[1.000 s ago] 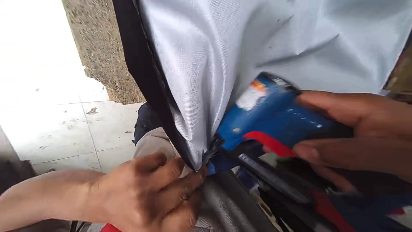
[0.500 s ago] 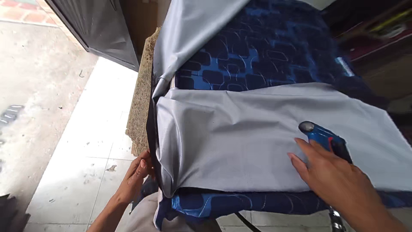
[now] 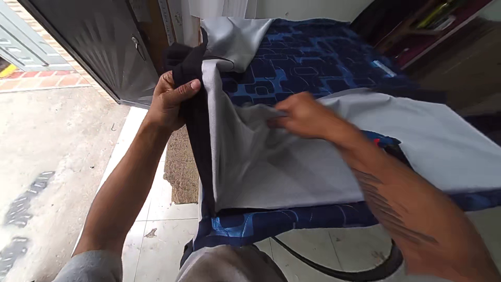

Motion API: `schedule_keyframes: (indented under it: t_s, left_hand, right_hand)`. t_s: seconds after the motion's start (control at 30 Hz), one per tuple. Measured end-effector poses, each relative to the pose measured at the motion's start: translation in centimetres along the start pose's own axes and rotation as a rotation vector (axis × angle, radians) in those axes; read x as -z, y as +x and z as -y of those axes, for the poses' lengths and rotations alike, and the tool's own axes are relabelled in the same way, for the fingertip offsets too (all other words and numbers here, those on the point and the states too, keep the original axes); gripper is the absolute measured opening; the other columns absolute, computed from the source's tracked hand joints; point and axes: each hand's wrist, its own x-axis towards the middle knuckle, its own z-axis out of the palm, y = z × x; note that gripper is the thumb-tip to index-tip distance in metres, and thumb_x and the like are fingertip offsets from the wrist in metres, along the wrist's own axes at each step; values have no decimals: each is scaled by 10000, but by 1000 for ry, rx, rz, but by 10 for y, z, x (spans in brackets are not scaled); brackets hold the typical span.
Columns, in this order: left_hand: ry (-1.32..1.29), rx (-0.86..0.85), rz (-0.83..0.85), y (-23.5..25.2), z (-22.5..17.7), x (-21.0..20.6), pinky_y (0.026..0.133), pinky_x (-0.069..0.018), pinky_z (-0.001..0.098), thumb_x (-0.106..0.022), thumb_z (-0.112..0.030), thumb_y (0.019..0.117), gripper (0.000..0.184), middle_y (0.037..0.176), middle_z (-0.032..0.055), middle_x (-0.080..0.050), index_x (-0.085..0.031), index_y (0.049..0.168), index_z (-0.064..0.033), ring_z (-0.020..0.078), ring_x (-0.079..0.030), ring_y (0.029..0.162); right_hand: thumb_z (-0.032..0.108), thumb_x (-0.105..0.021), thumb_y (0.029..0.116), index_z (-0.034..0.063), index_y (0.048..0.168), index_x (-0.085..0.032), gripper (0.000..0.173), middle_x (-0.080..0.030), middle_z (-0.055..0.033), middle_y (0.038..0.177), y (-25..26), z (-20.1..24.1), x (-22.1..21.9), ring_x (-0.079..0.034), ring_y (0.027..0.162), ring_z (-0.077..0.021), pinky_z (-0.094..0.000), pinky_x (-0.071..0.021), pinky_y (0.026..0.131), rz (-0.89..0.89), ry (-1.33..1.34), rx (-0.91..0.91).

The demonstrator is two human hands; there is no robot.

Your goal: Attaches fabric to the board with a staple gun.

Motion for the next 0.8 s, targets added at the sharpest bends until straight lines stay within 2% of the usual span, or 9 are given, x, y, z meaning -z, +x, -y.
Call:
schedule_keyframes:
  t_s: [0.13, 0.2, 0.27, 0.33, 0.4, 0.5, 0.57, 0.67, 0.8]
  left_hand:
    - [505, 212, -102, -17, 41, 44, 833, -619, 354, -623, -110, 1007, 289, 1057, 51, -731, -600, 1285, -34, 129, -718, 908]
    - [666, 252, -12, -42, 76, 77, 1003, -561, 400, -579, -214, 1025, 488, 1308, 95, -684, -489, 1458, -9, 172, -674, 1160]
    - [729, 175, 64, -72, 102, 90, 1092, -520, 413, -539, -196, 1025, 484, 1430, 149, -606, -495, 1449, 33, 216, -596, 1317]
    - [868, 44, 162, -85, 112, 91, 1133, -475, 439, -534, -139, 982, 449, 1473, 194, -555, -560, 1388, 49, 263, -529, 1388]
    - [1066, -71, 270, -77, 111, 86, 1195, -370, 507, -531, -175, 943, 449, 1485, 219, -543, -622, 1333, 29, 356, -443, 1452]
    - [1297, -118, 428, -46, 104, 74, 1164, -372, 585, -557, -311, 947, 452, 1350, 229, -644, -686, 1207, 35, 439, -504, 1382]
    - [1326, -125, 486, -32, 102, 70, 1026, -445, 654, -620, -320, 880, 479, 1156, 318, -679, -673, 1083, 111, 514, -619, 1178]
    - [1356, -81, 508, -33, 100, 66, 998, -454, 658, -612, -344, 882, 547, 1147, 365, -656, -635, 1111, 152, 530, -628, 1138]
    - [1472, -48, 480, -41, 93, 61, 951, -431, 712, -597, -329, 903, 542, 1131, 398, -640, -629, 1113, 169, 571, -624, 1096]
  right_hand:
    - [167, -560, 1019, -72, 916, -655, 277, -643, -312, 818, -190, -53, 54, -648, 751, -518, -728, -463, 619, -358, -422, -540]
    - [276, -507, 1060, -65, 1045, -675, 381, -682, -282, 900, -268, -41, 36, -679, 796, -431, -648, -523, 690, -325, -307, -639]
    - [295, -652, 1004, -27, 1109, -722, 346, -723, -188, 881, -305, 18, -2, -693, 750, -252, -461, -585, 703, -289, 49, -578]
    - [273, -736, 935, 24, 1164, -723, 339, -725, -48, 816, -310, 69, -62, -691, 726, -89, -301, -613, 711, -259, 507, -459]
    - [327, -735, 919, 94, 1147, -735, 326, -713, 25, 782, -298, 80, -145, -668, 665, -42, -257, -596, 633, -173, 862, -441]
    - [284, -670, 977, 18, 1073, -724, 288, -729, -83, 848, -273, 62, -288, -697, 698, -170, -389, -609, 674, -31, 1035, -757]
    - [346, -610, 1016, -9, 1064, -711, 372, -711, -112, 877, -265, 55, -358, -675, 749, -198, -427, -577, 745, 106, 1056, -886]
    - [401, -627, 1008, -19, 1131, -706, 445, -706, -214, 1036, -260, 64, -398, -681, 988, -350, -581, -521, 920, 223, 888, -928]
    - [441, -636, 988, 47, 1250, -675, 476, -708, -215, 1112, -271, 76, -416, -665, 1080, -406, -639, -495, 946, 67, 774, -1114]
